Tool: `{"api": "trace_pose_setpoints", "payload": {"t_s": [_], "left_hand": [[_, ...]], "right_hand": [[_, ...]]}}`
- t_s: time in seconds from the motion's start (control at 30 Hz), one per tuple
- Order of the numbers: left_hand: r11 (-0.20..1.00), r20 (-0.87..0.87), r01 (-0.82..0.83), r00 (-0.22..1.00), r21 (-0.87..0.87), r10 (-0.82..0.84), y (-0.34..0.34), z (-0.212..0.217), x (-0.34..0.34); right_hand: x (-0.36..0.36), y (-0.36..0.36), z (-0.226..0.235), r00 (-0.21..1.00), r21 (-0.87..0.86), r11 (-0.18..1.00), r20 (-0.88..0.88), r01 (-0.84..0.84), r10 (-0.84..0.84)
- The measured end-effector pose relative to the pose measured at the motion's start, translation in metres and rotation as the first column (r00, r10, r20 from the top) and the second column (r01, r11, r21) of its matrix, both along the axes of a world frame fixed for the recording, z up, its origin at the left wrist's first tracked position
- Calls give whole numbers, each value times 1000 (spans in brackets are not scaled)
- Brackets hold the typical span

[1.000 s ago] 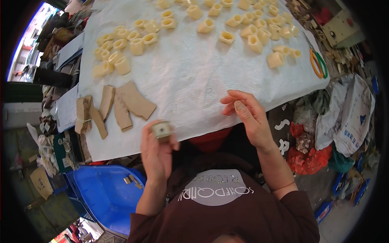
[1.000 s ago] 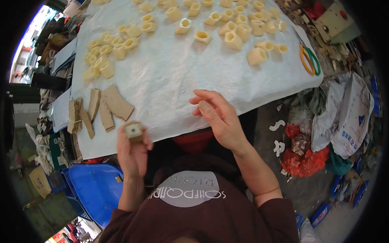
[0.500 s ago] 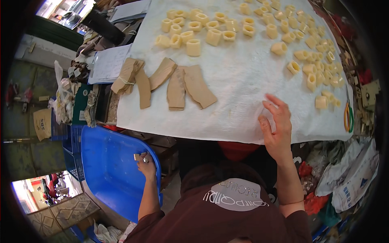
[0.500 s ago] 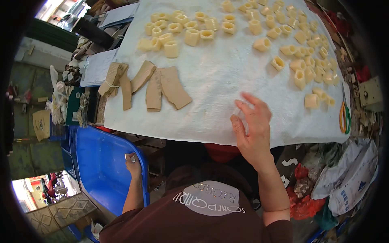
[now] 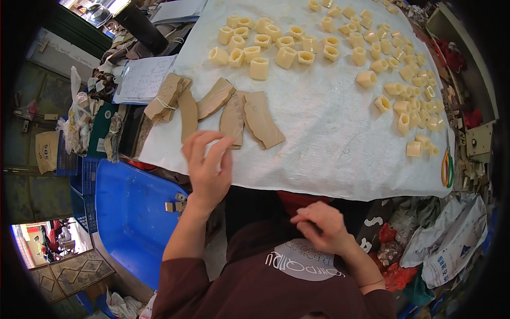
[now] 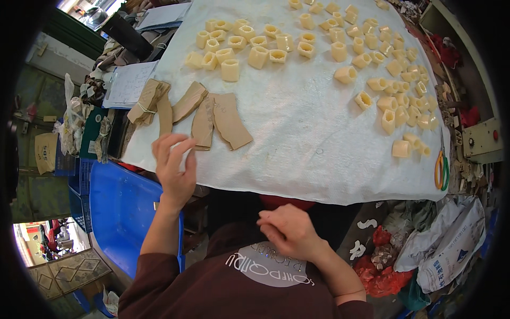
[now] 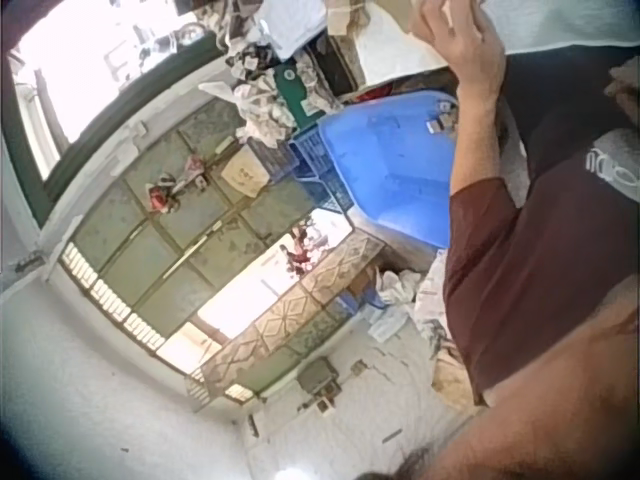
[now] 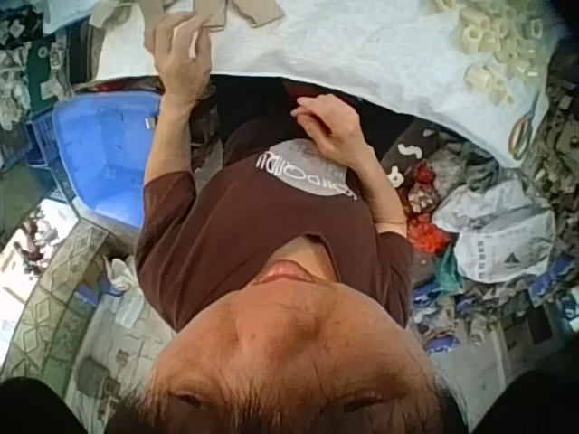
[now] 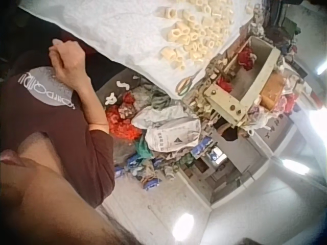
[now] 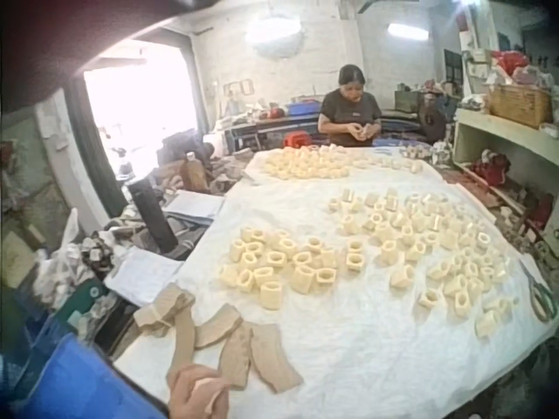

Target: The person repeatedly picks up small beige plastic pieces and wraps them with brown paper strips. They fold the paper around each piece and place the wrapped items on a white cloth-covered table alongside many similar pieces. The process is repetitive and focused on individual handling of each plastic component.

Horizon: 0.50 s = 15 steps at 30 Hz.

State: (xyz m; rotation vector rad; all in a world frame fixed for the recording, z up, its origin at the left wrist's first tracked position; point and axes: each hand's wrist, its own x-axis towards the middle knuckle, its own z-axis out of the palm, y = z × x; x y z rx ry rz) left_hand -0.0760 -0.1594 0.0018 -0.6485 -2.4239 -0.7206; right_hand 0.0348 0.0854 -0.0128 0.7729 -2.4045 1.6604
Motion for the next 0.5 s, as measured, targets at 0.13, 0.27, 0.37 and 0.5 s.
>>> {"api": "trace_pose_setpoints", "payload": {"t_s": [0.13, 0.27, 0.37, 0.5], "left_hand": [[984, 212, 144, 970, -104, -119, 29, 8, -20], [954, 233, 140, 969, -266, -78, 46, 0, -26], [934, 203, 184, 971, -307, -125, 47, 0, -25], [967, 146, 195, 974, -164, -172, 41, -11, -25]], "right_hand": [[-11, 21, 4, 942, 2, 943, 51, 333, -332], [-19, 34, 4, 917, -46, 917, 77, 396, -392], [-18, 35, -1, 918, -66, 919, 119, 389, -379], [-21, 32, -3, 924, -82, 925, 136, 371, -359]]}}
